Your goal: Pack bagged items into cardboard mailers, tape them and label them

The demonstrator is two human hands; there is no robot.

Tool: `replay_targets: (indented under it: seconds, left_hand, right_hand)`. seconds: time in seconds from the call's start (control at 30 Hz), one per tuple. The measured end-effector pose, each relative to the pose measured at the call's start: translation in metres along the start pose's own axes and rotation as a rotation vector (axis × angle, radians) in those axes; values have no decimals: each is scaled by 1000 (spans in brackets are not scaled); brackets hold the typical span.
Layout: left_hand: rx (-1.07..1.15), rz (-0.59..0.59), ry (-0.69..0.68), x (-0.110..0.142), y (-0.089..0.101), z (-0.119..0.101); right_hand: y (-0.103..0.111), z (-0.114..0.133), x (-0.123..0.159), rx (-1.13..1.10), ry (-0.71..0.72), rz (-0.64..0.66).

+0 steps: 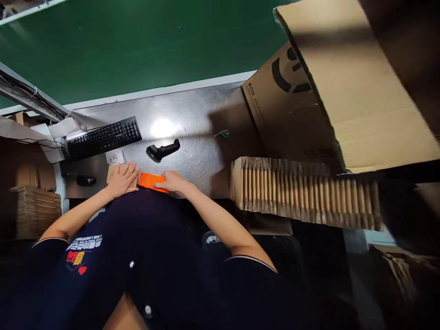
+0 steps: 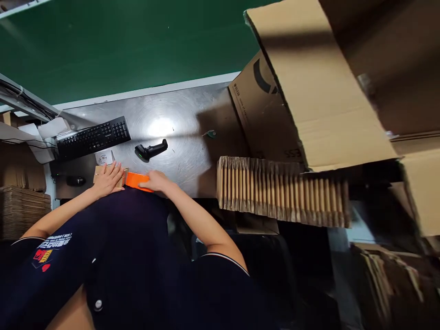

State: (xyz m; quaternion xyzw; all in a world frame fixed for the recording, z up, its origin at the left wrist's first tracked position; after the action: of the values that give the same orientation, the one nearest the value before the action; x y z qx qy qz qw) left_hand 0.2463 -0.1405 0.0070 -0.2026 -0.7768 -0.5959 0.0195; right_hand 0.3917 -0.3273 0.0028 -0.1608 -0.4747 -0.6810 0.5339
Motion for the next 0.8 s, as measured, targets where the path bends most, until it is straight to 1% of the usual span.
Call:
replay_targets:
  seconds: [0.07, 0.13, 0.23, 0.3, 0.37, 0.43, 0.47, 0.53, 0.57, 0.6, 0.63, 0.67, 0.7, 0.73, 0.77, 0.8]
  left_hand:
    - [3, 43, -61, 0, 2, -3]
    - [-10, 78, -110, -2, 7, -4]
    - [-56, 125, -133, -10, 10, -6]
    - [-64, 138, -115, -21, 7, -11]
    - [-57, 118, -54, -34, 2, -19]
    - [-66, 107, 1, -49, -3, -31]
    - [-70, 118, 6, -56, -3, -37]
    - [-48, 127, -29, -64, 3, -47]
    - [-18, 94, -58, -62, 10, -49]
    - [18, 31, -86, -56, 20, -48]
    - [56, -55, -104, -44, 30, -46]
    - [94, -156, -105, -27, 38, -40]
    - [141, -260, -84, -6, 42, -32]
    - [203, -353, -36, 19, 41, -22]
    - [284, -433, 44, 45, 32, -10]
    - [385, -497, 149, 71, 17, 3]
  right_hand:
    - [-7, 16, -6, 38, -16, -20]
    - [-13, 32, -3, 117, 8, -80]
    - [-20, 52, 11, 277, 54, -185]
    - [-21, 54, 21, 324, 45, -212]
    - [-14, 42, 29, 331, -21, -254]
    - [-2, 18, 35, 339, -120, -338]
    - [3, 4, 36, 350, -157, -377]
    - [7, -24, 33, 397, -190, -423]
    - [5, -37, 31, 424, -192, -432]
    - [1, -49, 28, 443, -194, -444]
    - [-3, -60, 27, 447, -197, -470]
    - [-6, -68, 26, 430, -202, -513]
    - [-8, -72, 27, 389, -202, -570]
    - [-9, -71, 27, 324, -185, -627]
    - [-9, -64, 25, 232, -151, -668]
    - [-9, -53, 19, 108, -104, -669]
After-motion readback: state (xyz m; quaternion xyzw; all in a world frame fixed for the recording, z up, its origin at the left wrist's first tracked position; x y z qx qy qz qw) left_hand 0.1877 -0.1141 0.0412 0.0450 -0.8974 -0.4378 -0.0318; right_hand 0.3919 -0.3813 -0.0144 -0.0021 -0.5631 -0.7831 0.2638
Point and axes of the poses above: each hand's wrist, its own x-axis away from the middle knuckle, its own y-axis out of the back of the hand, z = x × y, the point moved 6 cm from there along -x, towards the middle knuckle, and after that the axes turned 8 degrees about -y, right-handed, at the moved point
